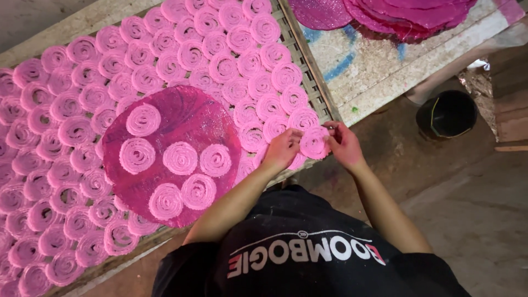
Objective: The person rolls pink glittery fabric into rose shapes and arranges them on a woven mat. They repeatedly pick up fabric pieces, roll them into spirals, and place them in rows to form a decorative panel.
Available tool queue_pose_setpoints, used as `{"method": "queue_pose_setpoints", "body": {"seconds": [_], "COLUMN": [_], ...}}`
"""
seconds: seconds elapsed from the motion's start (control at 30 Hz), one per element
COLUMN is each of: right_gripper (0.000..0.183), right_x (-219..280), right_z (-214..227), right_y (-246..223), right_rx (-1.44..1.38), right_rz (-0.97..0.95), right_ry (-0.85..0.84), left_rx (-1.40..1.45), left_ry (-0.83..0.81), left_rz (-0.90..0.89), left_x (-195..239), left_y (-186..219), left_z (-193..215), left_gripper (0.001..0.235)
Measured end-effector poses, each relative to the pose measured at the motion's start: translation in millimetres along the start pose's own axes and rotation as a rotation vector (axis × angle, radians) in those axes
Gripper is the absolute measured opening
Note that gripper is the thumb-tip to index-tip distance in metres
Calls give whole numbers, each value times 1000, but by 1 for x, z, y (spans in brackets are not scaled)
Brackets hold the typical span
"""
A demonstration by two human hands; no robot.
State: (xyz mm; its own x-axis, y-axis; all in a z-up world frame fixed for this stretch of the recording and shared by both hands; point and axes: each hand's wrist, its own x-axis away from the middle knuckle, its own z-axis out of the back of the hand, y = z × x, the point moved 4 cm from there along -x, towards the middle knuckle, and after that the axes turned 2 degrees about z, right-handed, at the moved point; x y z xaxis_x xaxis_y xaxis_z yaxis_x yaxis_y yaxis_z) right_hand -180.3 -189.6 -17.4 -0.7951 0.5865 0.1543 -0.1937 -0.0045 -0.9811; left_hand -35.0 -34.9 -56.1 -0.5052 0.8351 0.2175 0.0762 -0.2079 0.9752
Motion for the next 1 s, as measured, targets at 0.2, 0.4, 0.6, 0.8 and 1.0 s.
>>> {"method": "queue_pose_setpoints", "body": {"seconds": [0.2,0.4,0.6,0.8,1.0], "right_gripper": [40,42,40,30,34], "right_x": [4,8,17,43,63], "right_z": [-2,-7,4,-45,-23], "right_y": [-16,-32,-90,-119,-116], "right_rx": [167,-136,103,871,790], "right_rz": [5,-27,320,690,672], "right_ry": [11,-64,104,-131,95], "left_rx": [-202,-237,-195,-176,-567], "left_ry": [38,28,83,151,152], "left_rz": [30,-35,-15,-47,-330], "left_x": [2,7,6,23,55], "left_y": [24,45,56,74,103], "left_z": [1,0,22,42,33], "left_gripper": [30,28,29,25,30]}}
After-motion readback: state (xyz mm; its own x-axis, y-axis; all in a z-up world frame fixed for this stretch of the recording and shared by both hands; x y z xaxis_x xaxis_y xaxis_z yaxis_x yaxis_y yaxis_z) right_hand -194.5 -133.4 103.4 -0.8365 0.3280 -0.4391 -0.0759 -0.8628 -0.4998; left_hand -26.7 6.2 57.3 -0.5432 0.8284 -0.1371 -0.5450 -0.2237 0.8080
